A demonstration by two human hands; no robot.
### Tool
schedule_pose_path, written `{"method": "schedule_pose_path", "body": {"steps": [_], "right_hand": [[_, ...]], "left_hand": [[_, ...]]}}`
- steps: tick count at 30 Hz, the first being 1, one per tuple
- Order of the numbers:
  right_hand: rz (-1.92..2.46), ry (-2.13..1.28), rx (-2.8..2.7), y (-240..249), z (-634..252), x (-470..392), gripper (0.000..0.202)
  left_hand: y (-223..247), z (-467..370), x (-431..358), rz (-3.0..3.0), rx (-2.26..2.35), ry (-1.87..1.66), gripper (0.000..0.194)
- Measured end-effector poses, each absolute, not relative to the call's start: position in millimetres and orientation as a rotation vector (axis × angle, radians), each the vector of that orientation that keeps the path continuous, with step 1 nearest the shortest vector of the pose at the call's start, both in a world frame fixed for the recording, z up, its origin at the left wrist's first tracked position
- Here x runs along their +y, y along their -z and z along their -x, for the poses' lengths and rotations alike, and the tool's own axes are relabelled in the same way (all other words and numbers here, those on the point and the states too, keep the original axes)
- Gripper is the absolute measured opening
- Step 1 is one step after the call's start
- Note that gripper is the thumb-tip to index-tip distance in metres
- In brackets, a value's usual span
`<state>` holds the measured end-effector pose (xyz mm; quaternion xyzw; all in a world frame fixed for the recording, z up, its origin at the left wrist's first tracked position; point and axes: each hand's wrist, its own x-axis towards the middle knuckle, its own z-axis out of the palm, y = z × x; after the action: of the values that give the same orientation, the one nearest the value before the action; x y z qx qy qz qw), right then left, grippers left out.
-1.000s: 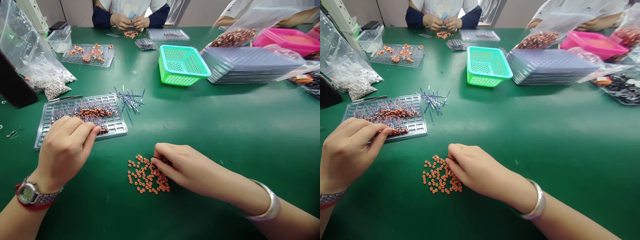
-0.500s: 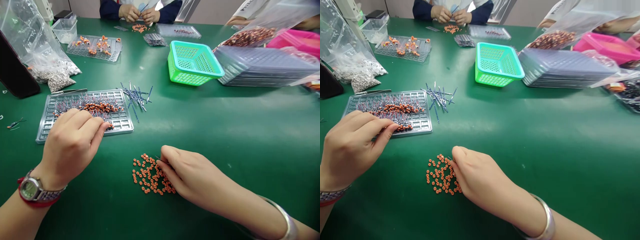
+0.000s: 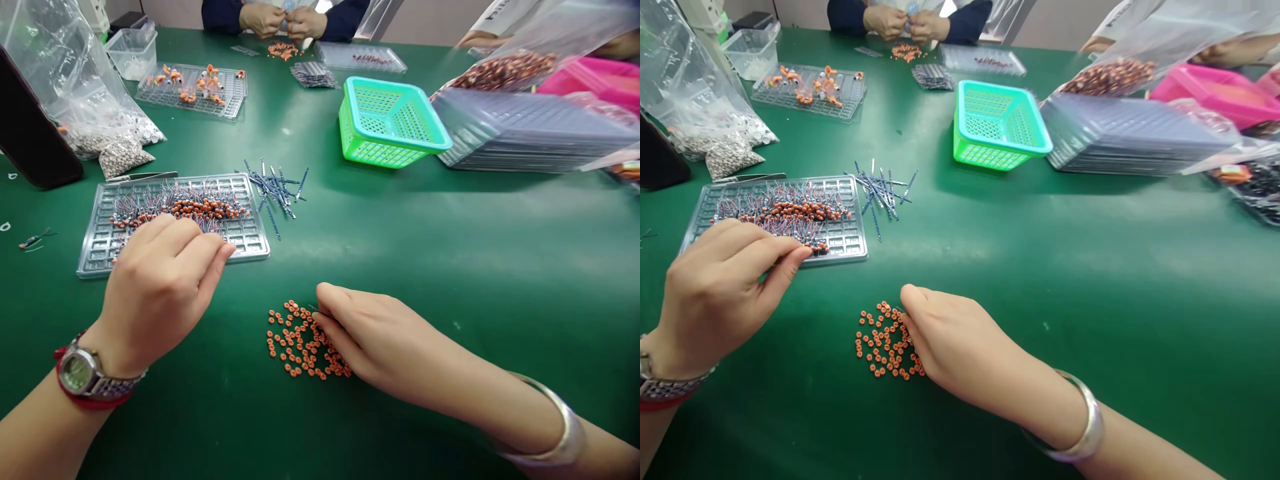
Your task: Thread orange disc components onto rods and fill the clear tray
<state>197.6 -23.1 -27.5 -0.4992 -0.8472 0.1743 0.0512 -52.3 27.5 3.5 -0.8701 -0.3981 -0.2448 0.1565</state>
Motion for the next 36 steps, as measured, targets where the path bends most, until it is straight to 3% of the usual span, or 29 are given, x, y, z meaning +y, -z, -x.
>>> {"method": "schedule_pose_path", "body": {"steps": [6,9,18,23,28,32,36], "right_hand": [[1.555,-1.069,-2.217,12.6,-206.2,-24.0,0.024],[1.483,-1.29,-2.009,3.1,-205.9,-28.3,0.026],[1.352,-1.499,-1.786,5.2,-194.9,-30.4,0.025],[1.19,-1.73,-1.583,10.6,-194.6,-28.9,0.036],[1.232,-1.742,-1.446,14.7,-204.6,-22.1,0.045],[1.456,-1.466,-1.477,19.3,-224.0,-7.6,0.042],[1.545,-1.439,-1.62,26.9,-234.0,3.4,0.045]], "left_hand": [[11.6,23.0,3.5,3.021,-1.336,0.964,0.016],[14.3,10.4,-9.5,3.324,-1.525,0.933,0.013],[10.5,7.3,-14.4,3.583,-1.883,0.923,0.01],[8.7,6.3,-15.9,3.639,-1.888,0.952,0.011],[-5.2,19.1,-6.8,3.491,-1.801,0.862,0.011],[-14.5,50.0,16.2,2.876,-1.707,0.611,0.019],[-13.0,74.8,36.5,2.488,-1.6,0.313,0.024]]}}
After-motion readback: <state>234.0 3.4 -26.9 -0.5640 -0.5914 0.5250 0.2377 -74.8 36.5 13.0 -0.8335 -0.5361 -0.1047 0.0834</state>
